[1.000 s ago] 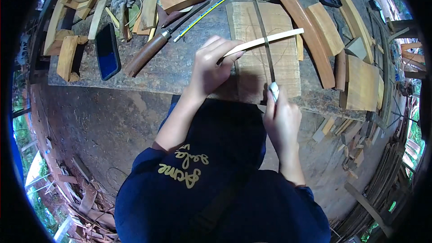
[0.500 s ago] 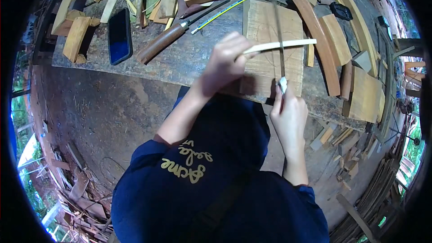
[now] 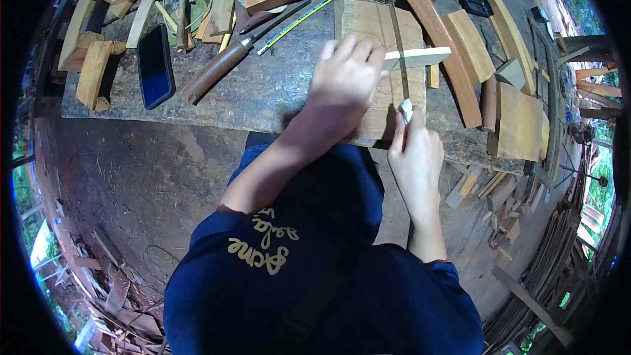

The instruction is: The recorder uses a handsaw and a wood file to shape and refine small pieces of wood on a workshop table.

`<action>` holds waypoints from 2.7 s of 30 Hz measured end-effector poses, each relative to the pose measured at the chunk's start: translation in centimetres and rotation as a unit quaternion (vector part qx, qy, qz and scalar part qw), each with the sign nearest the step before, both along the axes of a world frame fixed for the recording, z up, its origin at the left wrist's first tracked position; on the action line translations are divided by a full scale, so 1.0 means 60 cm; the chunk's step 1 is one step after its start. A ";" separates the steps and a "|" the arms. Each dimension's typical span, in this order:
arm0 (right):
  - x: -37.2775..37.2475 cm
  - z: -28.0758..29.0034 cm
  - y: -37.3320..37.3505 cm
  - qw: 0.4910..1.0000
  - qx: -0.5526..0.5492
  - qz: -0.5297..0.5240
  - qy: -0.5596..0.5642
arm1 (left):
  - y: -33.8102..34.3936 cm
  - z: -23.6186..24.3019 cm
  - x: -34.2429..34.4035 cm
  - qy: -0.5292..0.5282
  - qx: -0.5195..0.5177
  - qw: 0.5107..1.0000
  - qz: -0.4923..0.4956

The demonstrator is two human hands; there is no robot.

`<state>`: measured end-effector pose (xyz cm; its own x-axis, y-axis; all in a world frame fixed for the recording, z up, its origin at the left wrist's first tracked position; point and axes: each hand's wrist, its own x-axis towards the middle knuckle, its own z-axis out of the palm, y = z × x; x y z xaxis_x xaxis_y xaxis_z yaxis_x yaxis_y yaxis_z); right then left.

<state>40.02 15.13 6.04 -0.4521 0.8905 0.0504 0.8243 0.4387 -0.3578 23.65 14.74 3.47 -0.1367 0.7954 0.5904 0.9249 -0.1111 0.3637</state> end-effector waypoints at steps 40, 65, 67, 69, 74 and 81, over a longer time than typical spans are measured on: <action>0.024 -0.006 -0.049 0.995 -0.089 0.011 -0.034 | 0.100 -0.067 -0.004 0.035 -0.083 0.977 0.195; 0.045 -0.011 -0.079 0.995 -0.093 -0.018 -0.004 | 0.098 -0.075 -0.003 0.039 -0.081 0.971 0.220; 0.052 0.001 -0.084 0.991 -0.131 -0.029 -0.019 | 0.096 -0.079 -0.001 0.049 -0.081 0.972 0.213; 0.045 0.007 -0.077 0.992 -0.121 -0.012 -0.025 | 0.099 -0.078 -0.002 0.047 -0.074 0.974 0.206; 0.039 -0.011 -0.057 0.994 -0.099 -0.046 -0.021 | 0.108 -0.075 -0.006 0.039 -0.068 0.977 0.199; 0.040 -0.014 -0.070 0.995 -0.079 -0.038 -0.042 | 0.107 -0.080 -0.012 0.058 -0.067 0.974 0.210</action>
<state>42.41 10.94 5.22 -0.3798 0.9161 -0.1284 0.8829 0.3175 -0.3459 22.94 21.16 -1.33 -0.4052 0.7550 0.5155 0.9141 0.3268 0.2398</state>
